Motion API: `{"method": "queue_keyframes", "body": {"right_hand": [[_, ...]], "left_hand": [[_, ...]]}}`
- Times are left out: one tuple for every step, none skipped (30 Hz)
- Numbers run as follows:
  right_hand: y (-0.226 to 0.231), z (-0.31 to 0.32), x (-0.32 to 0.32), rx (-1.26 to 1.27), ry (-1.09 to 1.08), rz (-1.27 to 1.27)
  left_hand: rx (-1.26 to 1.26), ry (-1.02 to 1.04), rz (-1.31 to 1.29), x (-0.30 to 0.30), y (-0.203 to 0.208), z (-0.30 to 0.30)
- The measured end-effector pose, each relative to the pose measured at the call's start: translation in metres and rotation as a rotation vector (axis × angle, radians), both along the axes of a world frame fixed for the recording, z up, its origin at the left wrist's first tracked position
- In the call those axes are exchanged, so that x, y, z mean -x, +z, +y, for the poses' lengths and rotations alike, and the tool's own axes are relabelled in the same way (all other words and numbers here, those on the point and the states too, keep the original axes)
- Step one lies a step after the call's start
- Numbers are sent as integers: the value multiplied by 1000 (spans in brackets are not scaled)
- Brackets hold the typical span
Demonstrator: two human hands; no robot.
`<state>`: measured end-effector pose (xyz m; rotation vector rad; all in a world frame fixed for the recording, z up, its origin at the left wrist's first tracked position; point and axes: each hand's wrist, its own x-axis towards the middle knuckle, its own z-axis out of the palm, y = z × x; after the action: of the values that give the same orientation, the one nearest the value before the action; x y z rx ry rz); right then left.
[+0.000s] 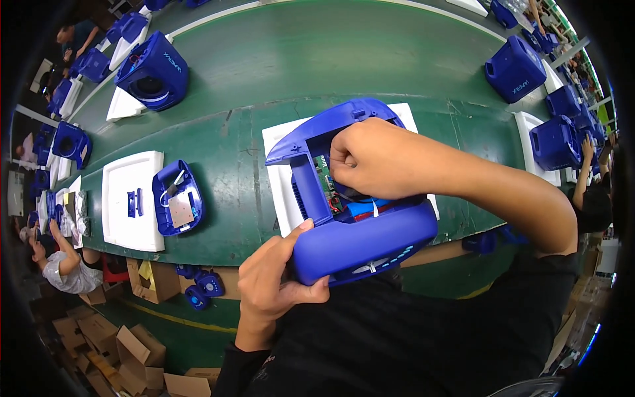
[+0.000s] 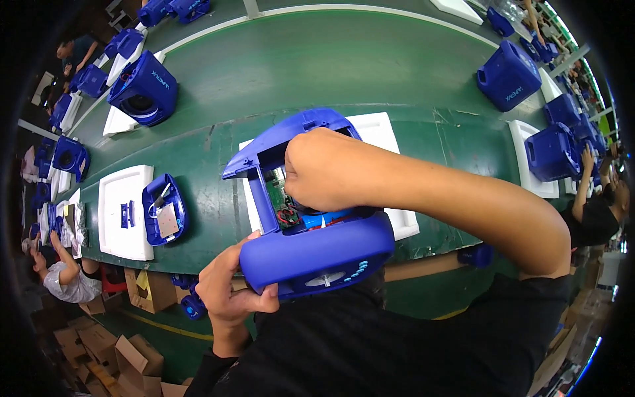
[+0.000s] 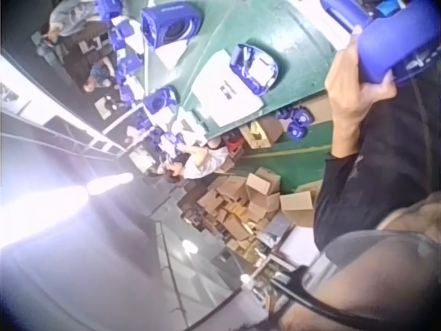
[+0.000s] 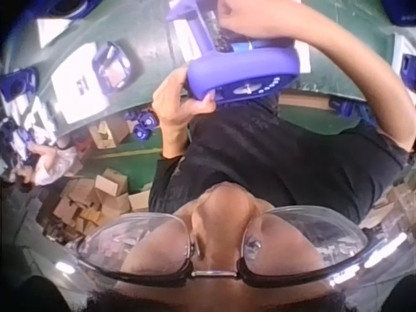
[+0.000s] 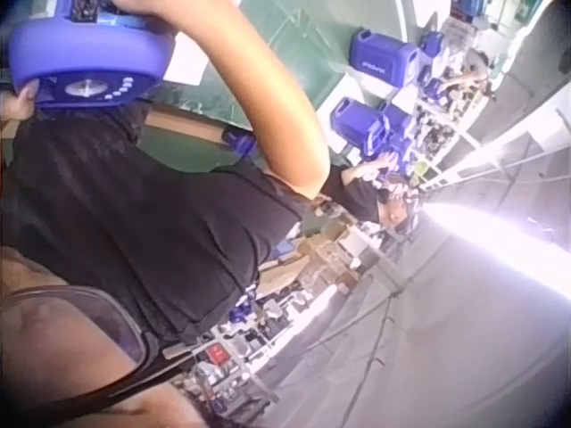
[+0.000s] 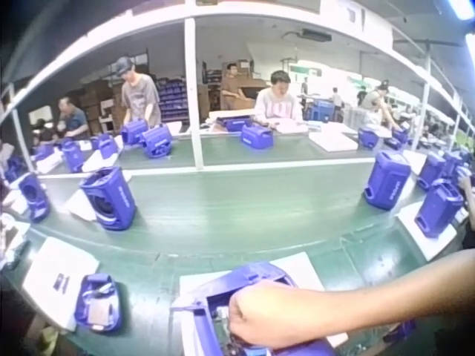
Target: The person assembles electronic components by hand, inserting PCB boards, ribbon cables, and foam pads into blue plastic device housings and then closing them with plastic casings.
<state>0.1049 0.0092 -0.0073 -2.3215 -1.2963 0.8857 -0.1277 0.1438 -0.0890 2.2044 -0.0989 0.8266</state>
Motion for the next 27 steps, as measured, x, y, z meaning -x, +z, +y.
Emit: {"method": "queue_keyframes", "body": {"right_hand": [[1, 0, 0, 0, 1, -4], [1, 0, 0, 0, 1, -5], [0, 0, 0, 13, -5, -14], [-1, 0, 0, 25, -11, -24], [-1, 0, 0, 25, -11, -26], [-1, -1, 0, 34, -16, -14], [-2, 1, -1, 45, -16, -1], [-3, 2, -1, 45, -13, 0], [-4, 3, -1, 49, -16, 6], [-4, 3, -1, 51, -23, 9], [-2, 3, 0, 51, -24, 9], [-1, 3, 1, 66, -42, 17], [0, 3, 2, 82, -61, 26], [0, 4, 2, 82, -61, 28], [0, 4, 1, 79, -59, 16], [-1, 4, 2, 77, -58, 5], [-1, 4, 3, 79, -61, 7], [0, 4, 4, 67, -57, -24], [1, 4, 5, 55, -54, -56], [4, 4, 6, 58, -57, -54], [9, 4, 7, 59, -37, -97], [13, 5, 7, 59, -15, -141], [16, 6, 7, 59, -16, -140], [18, 7, 7, 98, -19, -157], [20, 8, 6, 138, -21, -175], [22, 8, 5, 138, -19, -176], [23, 7, 3, 139, -8, -200]], "left_hand": [[6, -10, 4, 0, 0, 0], [7, -10, 3, 0, 0, 0], [6, -14, 7, 0, 1, 0], [5, -16, 11, 0, 1, 0], [5, -16, 10, -1, 2, -1], [-1, -14, 4, -1, 2, -2], [-6, -9, 1, -1, 2, -1], [-5, -5, 2, -1, 1, -1], [0, -3, -2, -1, 0, -1], [4, -5, -8, -2, 0, -1], [4, -5, -9, -2, -1, -1], [5, -3, -21, -3, -1, -2], [6, -1, -32, -3, -2, -2], [7, -1, -30, -3, -2, -2], [8, 6, -11, -2, -1, -1], [11, 11, 9, -1, -1, -1], [13, 8, 11, -1, -1, -2], [12, 11, 4, -2, -1, -2], [12, 13, -4, -3, -1, -2], [14, 9, -2, -2, -1, -2], [4, 11, 3, -2, 0, -1], [-9, 15, 7, -2, 1, -1], [-8, 15, 8, -2, 1, 0], [-5, 10, 10, -2, 1, 0], [-1, 7, 12, -3, 1, 0], [0, 9, 11, -4, 1, 0], [0, -1, 7, -5, 2, 0]]}}
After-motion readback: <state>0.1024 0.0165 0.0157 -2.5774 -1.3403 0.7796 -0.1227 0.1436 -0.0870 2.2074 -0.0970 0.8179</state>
